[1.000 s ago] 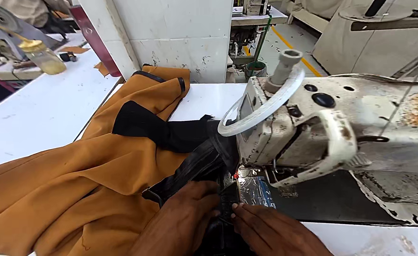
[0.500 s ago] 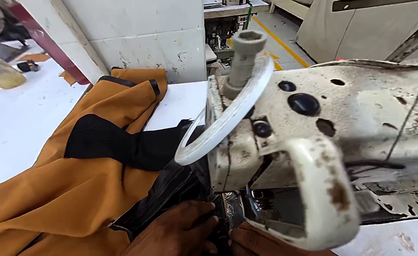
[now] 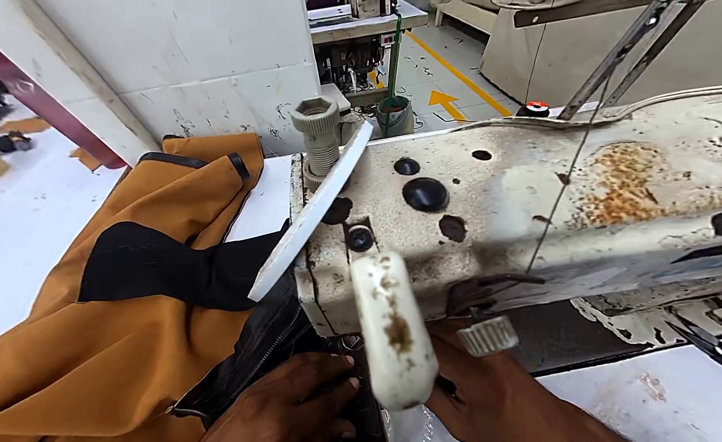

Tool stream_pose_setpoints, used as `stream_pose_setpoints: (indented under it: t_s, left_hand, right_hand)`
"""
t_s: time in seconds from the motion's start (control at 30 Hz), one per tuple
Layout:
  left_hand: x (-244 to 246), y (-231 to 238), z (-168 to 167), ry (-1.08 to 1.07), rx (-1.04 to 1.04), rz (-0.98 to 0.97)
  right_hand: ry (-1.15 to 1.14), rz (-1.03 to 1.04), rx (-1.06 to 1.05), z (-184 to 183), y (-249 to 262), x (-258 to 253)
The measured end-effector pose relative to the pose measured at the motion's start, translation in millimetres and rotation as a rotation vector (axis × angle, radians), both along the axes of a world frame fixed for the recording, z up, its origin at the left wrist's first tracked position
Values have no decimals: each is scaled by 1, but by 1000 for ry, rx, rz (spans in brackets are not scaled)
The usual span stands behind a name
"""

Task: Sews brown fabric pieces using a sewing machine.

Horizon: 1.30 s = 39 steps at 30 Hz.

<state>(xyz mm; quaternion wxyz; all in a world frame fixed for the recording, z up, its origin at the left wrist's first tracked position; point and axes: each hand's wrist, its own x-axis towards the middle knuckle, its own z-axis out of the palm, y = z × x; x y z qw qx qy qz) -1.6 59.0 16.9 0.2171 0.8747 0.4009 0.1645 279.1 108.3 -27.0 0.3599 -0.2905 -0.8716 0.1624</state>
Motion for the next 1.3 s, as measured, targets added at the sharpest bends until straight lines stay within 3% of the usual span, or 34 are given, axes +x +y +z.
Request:
stream_pose_setpoints:
  t_s: [1.3]
  left_hand:
    - [1, 0, -6, -14, 68, 2]
  right_hand:
    - [-59, 124, -65, -15, -1, -8]
